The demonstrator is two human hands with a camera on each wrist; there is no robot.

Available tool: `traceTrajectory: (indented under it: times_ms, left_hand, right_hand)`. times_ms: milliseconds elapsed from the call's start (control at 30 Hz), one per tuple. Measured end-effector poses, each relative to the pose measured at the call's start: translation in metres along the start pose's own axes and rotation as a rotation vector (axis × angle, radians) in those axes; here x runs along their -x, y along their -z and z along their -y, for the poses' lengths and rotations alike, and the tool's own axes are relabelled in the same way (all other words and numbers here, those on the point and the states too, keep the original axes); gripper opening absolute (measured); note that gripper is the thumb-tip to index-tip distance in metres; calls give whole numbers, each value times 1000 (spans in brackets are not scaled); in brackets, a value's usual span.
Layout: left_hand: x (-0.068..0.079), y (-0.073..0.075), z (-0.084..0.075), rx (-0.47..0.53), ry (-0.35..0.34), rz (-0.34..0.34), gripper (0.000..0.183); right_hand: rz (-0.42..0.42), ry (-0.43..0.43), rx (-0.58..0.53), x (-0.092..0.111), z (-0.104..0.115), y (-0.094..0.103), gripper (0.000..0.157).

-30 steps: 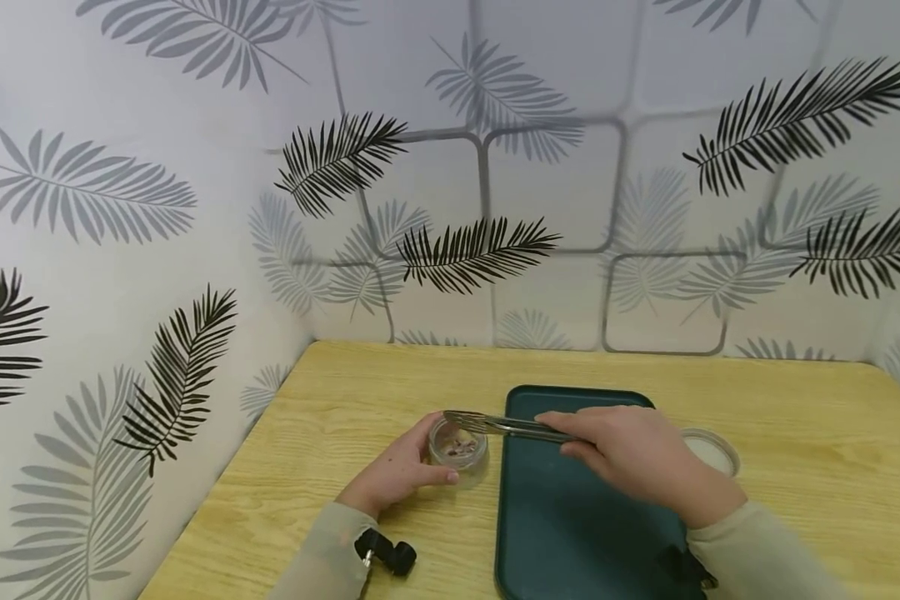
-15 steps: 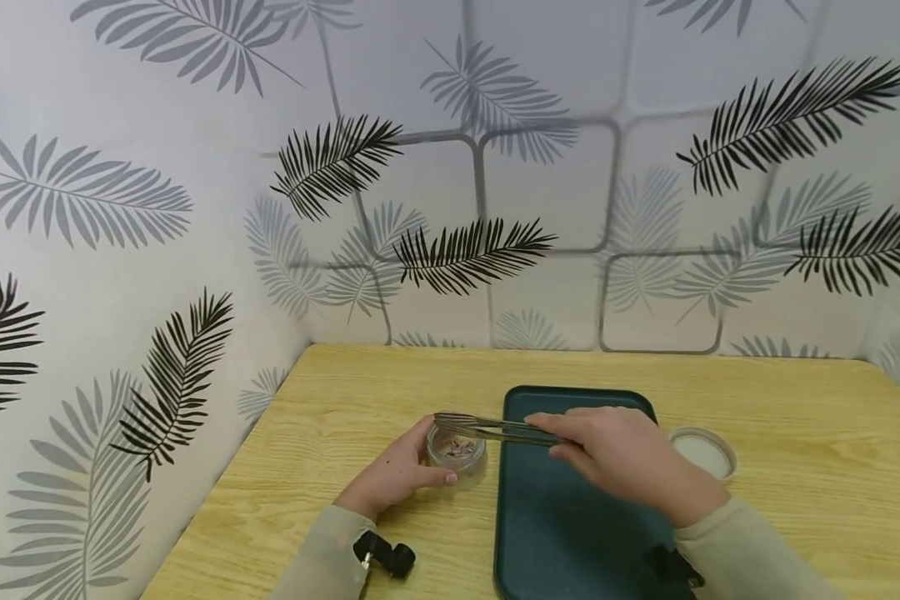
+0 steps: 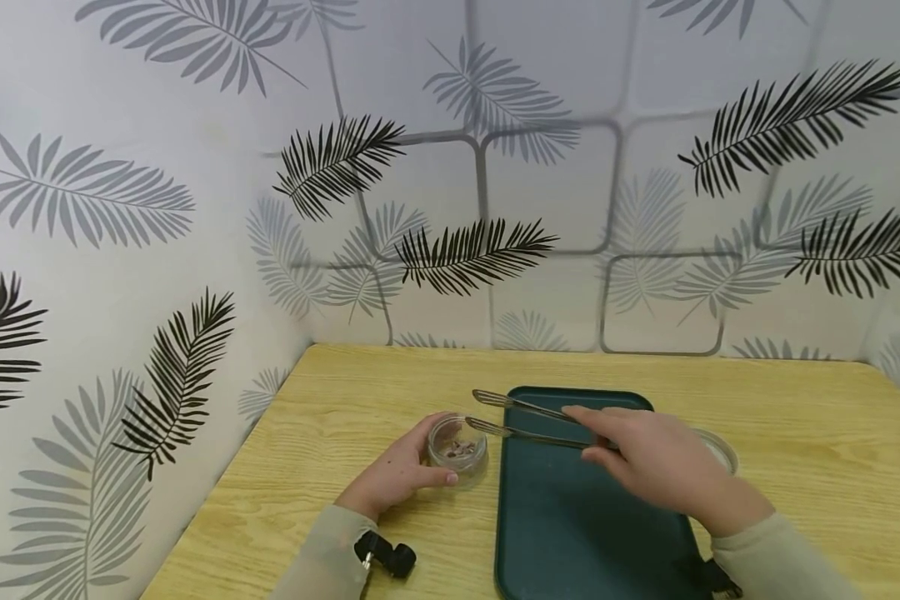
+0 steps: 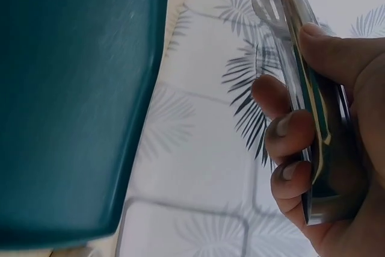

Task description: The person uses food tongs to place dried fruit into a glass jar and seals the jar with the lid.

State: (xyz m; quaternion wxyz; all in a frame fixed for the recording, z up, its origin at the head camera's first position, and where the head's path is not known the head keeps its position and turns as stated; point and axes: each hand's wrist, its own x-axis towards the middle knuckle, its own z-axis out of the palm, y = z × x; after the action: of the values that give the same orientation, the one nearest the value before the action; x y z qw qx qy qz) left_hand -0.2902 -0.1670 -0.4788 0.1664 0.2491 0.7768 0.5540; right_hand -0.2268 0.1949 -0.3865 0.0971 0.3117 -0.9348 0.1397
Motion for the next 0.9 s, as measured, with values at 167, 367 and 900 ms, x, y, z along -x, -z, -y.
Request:
traceTrajectory:
  times_ms: [167, 367, 900]
  left_hand:
    - [-1, 0, 1, 4, -16, 9, 78]
    - [-2, 0, 2, -6, -12, 13, 79]
    - [-2, -1, 0, -6, 3, -2, 75]
  right_hand:
    - [12, -77, -19, 13, -13, 1, 65]
    - [-26, -157, -12, 39, -31, 4, 73]
    - [86, -543, 35, 107, -114, 23, 52]
